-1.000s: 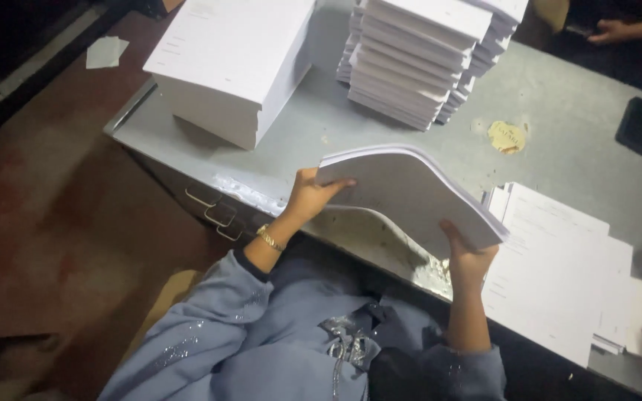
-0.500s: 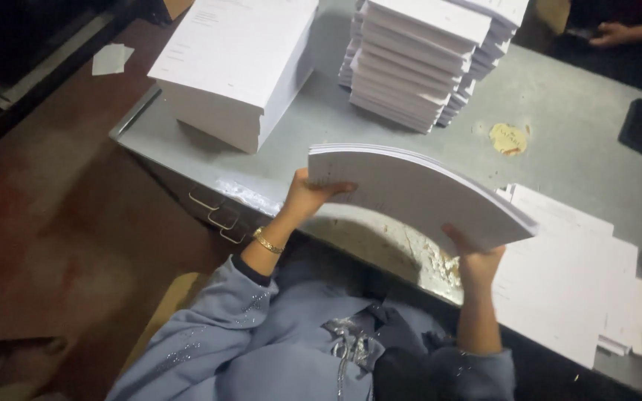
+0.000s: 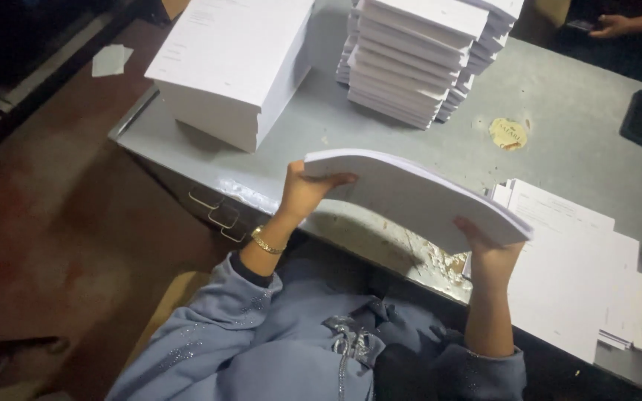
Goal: The person is counting and stacking sheets of paper on a work surface in a print shop.
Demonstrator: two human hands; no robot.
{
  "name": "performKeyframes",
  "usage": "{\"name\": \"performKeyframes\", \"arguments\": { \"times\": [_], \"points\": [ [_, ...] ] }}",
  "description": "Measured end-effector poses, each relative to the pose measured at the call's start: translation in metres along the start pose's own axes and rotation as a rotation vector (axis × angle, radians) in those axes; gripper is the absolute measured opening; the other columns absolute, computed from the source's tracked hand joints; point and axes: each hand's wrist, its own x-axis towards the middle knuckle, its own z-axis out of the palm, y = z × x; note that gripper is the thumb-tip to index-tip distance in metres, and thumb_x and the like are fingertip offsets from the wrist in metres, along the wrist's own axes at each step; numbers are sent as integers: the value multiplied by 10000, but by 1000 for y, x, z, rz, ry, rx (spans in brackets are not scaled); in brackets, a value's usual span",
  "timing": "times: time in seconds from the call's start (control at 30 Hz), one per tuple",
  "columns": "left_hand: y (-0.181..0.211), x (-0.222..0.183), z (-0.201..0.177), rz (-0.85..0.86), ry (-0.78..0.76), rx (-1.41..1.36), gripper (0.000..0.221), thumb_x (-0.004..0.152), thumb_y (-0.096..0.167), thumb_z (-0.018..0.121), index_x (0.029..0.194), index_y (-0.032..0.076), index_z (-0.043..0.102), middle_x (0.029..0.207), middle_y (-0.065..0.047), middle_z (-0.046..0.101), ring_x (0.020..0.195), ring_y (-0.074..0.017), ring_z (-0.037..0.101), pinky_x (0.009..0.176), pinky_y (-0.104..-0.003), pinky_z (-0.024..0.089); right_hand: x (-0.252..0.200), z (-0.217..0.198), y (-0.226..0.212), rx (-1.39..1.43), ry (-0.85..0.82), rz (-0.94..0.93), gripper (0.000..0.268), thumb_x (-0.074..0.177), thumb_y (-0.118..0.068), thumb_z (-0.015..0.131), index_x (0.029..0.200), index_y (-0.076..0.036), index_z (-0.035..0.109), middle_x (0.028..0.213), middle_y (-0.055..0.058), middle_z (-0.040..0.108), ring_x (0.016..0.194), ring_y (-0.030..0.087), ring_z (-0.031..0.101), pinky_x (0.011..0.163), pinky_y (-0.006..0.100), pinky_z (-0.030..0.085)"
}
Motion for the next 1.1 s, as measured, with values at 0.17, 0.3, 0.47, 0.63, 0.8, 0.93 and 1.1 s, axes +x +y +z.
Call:
{"name": "performKeyframes", "arguments": {
  "times": [0.17, 0.3, 0.47, 0.63, 0.8, 0.93, 1.1],
  "points": [
    [-93, 0, 3, 144, -162, 55, 1016, 450, 396, 1017, 1375, 231, 631, 1379, 4, 655, 1289, -215, 586, 1127, -375, 446, -5, -18, 70, -48, -140, 272, 958, 507, 69, 948, 1381, 76, 558, 1238, 282, 652, 1239, 389, 583, 1101, 569, 413],
    [-106, -11, 23, -275, -82, 14, 550, 695, 368, 951, 1157, 152, 744, 1114, -78, 761, 1134, -260, 679, 989, -421, 532, -26, -15, 117, 9, -13, 204, 420, 795, 3, 846, 1185, 5, 689, 1039, 180, 720, 1059, 248, 630, 964, 497, 503],
    [-103, 8, 6, -162, -54, 82, 334, 713, 246, 948, 958, 101, 773, 902, -96, 786, 901, -239, 750, 820, -347, 561, -8, -27, 82, 20, -17, 146, 405, 773, 49, 856, 1147, -22, 717, 1006, 156, 727, 1026, 213, 640, 946, 468, 524],
    [-102, 11, -14, -189, -257, 57, 1139, 492, 418, 1012, 1432, 45, 488, 1409, -213, 585, 1360, -398, 495, 1147, -554, 383, -7, -10, 28, 12, -200, 115, 1094, 634, -172, 898, 1538, 92, 340, 1405, 327, 569, 1292, 405, 536, 1102, 501, 422],
    [-124, 14, 1, -94, -174, -19, 685, 600, 268, 994, 1142, 37, 644, 1070, -169, 687, 1042, -334, 627, 946, -425, 478, -25, -26, 123, -62, -93, 84, 870, 645, -26, 935, 1411, 30, 527, 1259, 196, 650, 1141, 337, 623, 1067, 517, 461],
    [-77, 6, 5, 4, -25, 45, 387, 615, 352, 991, 743, 106, 722, 696, -43, 737, 646, -97, 609, 607, -242, 458, -20, -24, 87, -16, -11, 71, 686, 707, -25, 904, 1332, -38, 622, 1197, 102, 659, 1118, 231, 620, 1093, 482, 462],
    [-61, -1, -8, 92, -132, 50, 432, 591, 294, 988, 881, 92, 738, 877, -113, 764, 847, -217, 708, 781, -341, 521, -15, -25, 52, -57, -62, 80, 727, 732, -12, 876, 1391, 60, 577, 1267, 254, 636, 1177, 352, 576, 1038, 530, 445]
  ]
}}
